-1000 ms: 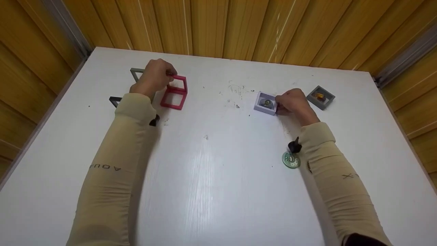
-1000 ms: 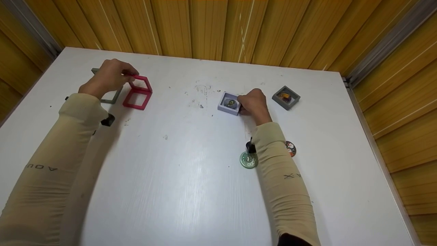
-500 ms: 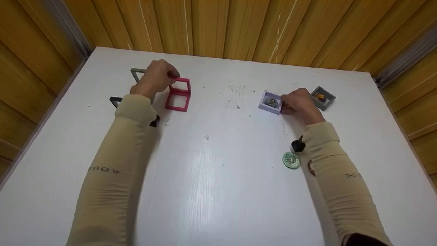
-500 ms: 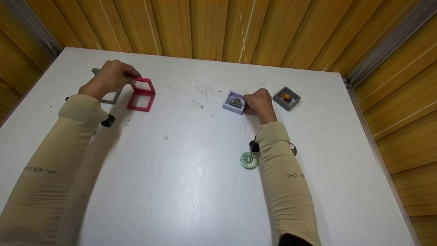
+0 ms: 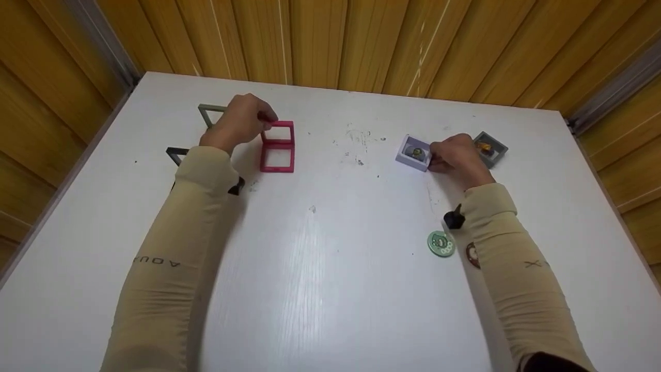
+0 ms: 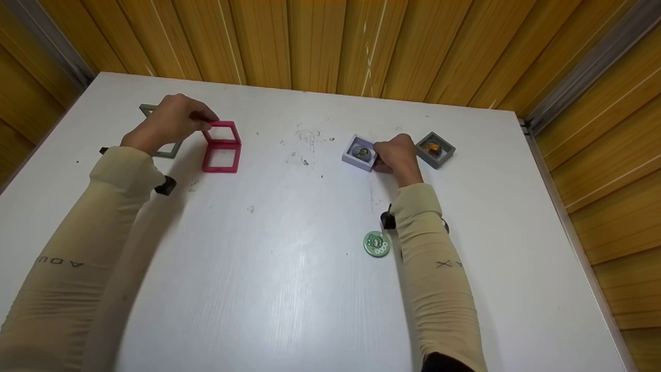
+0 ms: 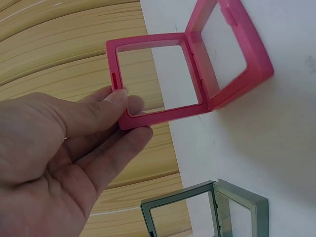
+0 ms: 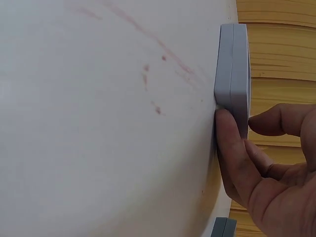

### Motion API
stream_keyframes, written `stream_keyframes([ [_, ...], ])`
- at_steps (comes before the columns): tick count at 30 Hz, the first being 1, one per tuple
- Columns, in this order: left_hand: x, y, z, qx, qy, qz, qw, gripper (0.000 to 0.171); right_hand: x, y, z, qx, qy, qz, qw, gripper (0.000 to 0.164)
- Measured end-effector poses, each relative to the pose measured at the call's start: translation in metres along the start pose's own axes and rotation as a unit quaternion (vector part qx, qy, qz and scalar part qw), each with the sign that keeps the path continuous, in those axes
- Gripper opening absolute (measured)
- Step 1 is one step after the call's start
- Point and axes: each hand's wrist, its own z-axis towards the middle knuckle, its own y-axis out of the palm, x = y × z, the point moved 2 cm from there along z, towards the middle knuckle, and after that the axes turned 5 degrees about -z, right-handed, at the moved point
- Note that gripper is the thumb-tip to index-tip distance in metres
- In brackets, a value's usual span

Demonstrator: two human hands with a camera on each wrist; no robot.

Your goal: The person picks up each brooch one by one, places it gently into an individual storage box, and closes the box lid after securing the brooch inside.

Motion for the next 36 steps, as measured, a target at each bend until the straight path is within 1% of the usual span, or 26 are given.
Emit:
stream_keyframes([
  [3,0.0,0.001,0.0,-0.003,0.003,0.0,1.0,0.031,0.001,-0.002,0.0,0.005,-0.006,-0.002,1.0,0.053],
  [9,0.0,0.003,-0.001,-0.003,0.012,0.008,0.9999,0.029,0.003,-0.003,0.002,0.031,-0.02,-0.012,0.999,0.051],
  [15,0.001,0.006,-0.001,-0.002,0.025,0.011,0.9996,0.028,0.003,-0.004,0.005,0.026,0.019,0.033,0.999,0.055],
  [18,0.001,0.008,-0.002,-0.003,0.03,0.015,0.9994,0.028,0.002,-0.003,0.006,0.026,0.03,0.039,0.998,0.055],
  [25,0.006,0.012,-0.004,-0.009,0.038,0.024,0.999,0.026,0.003,-0.006,0.007,0.03,0.037,0.037,0.998,0.053],
  [32,0.01,0.017,-0.004,-0.019,0.039,0.024,0.9988,0.025,0.007,-0.01,0.009,0.039,0.04,0.036,0.998,0.056],
  [36,0.011,0.019,-0.004,-0.017,0.05,0.025,0.9983,0.024,0.008,-0.012,0.011,0.049,0.026,0.041,0.998,0.057],
])
